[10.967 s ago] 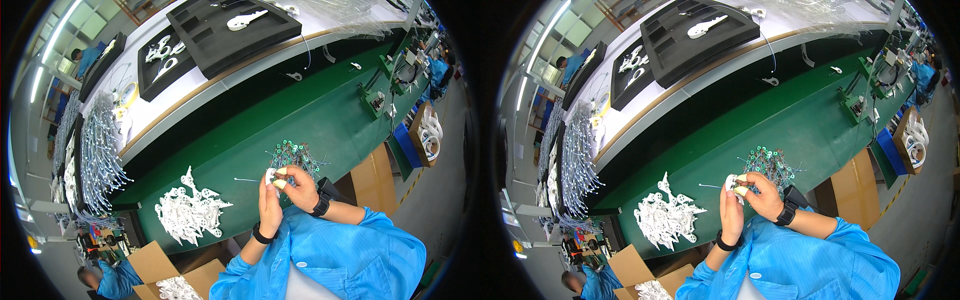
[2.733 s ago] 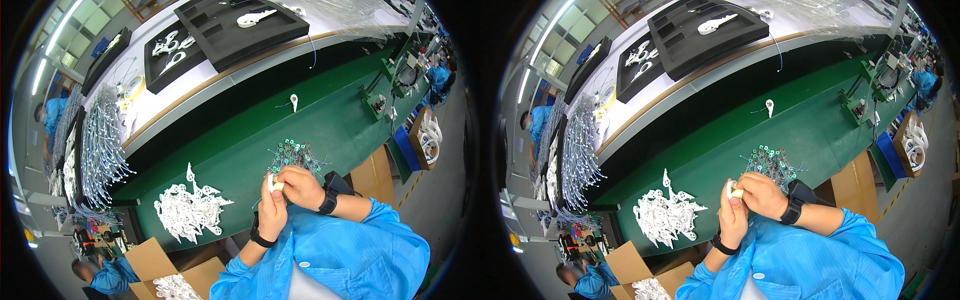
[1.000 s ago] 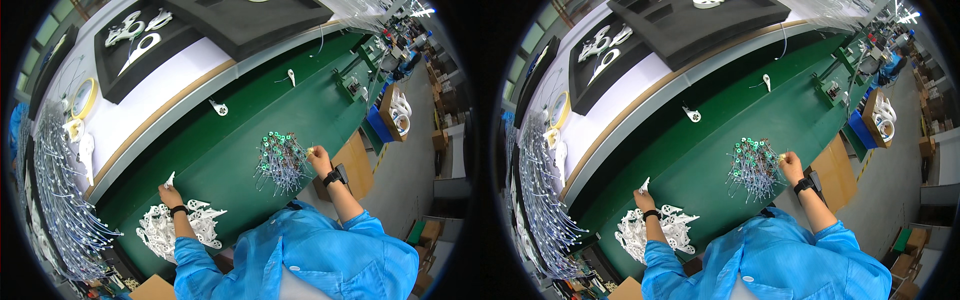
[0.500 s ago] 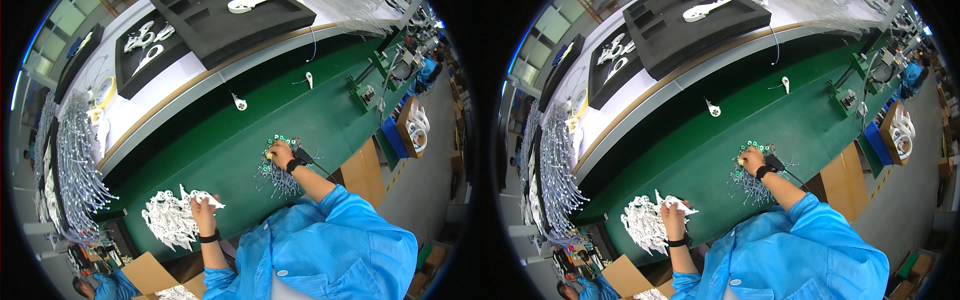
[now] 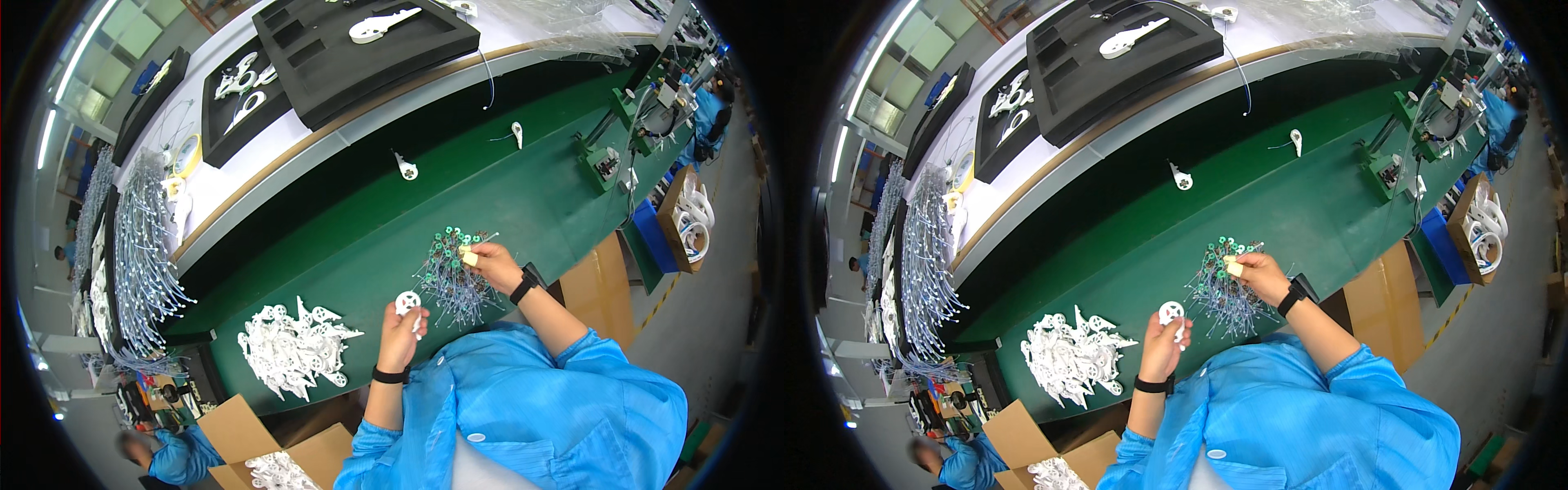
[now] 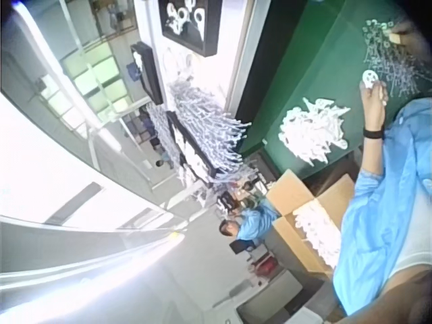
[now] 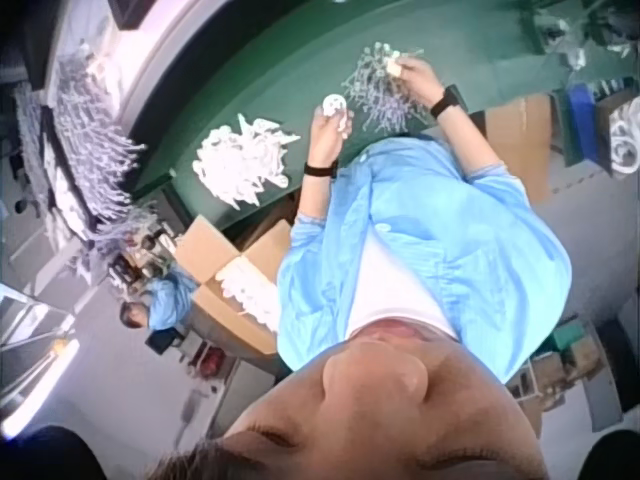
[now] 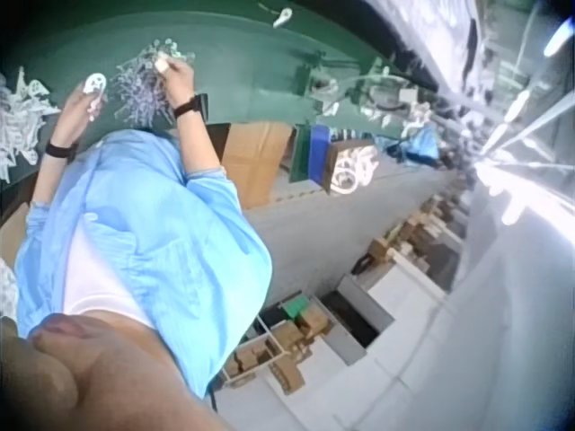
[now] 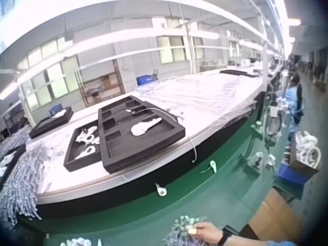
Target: The person is seen attaching small electronic components or wires to plastic housing pieces in a factory assembly line setting.
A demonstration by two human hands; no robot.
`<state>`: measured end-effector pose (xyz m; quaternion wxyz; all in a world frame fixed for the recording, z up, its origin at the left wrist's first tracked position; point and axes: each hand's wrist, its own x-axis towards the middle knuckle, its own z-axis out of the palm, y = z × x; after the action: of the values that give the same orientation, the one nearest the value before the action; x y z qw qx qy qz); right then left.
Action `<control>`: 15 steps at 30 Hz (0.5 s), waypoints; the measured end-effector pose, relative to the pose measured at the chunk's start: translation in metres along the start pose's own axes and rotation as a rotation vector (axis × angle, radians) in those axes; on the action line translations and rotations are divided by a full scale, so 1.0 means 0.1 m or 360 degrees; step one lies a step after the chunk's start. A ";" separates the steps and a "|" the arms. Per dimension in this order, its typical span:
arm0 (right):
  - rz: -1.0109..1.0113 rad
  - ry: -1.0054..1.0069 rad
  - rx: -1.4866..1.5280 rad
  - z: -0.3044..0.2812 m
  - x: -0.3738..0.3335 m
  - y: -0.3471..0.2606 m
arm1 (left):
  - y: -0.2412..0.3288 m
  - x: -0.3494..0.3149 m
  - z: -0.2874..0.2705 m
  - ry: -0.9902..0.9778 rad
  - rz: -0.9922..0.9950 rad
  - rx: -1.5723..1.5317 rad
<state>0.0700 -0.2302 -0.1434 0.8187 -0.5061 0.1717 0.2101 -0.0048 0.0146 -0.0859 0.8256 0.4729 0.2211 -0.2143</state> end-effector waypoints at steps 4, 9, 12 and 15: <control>-0.0867 -0.0153 -0.0758 0.32 -0.40 -0.31 | 0.13 0.00 0.40 -0.0117 -0.0014 -0.0317; -0.1887 -0.0601 -0.1510 0.64 -0.79 -0.57 | 0.26 -0.11 0.66 -0.0152 0.0124 -0.0386; -0.1911 -0.0696 -0.1541 0.72 -0.87 -0.61 | 0.35 -0.21 0.76 -0.0106 0.0219 -0.0389; -0.1583 -0.0771 -0.1295 0.73 -0.96 -0.63 | 0.36 -0.27 0.71 -0.0092 0.0443 -0.0265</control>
<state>0.0262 -0.2058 -0.0170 0.5780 -0.7307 -0.3617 -0.0356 0.0051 -0.0277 -0.0138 0.8896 0.4226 0.1466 -0.0923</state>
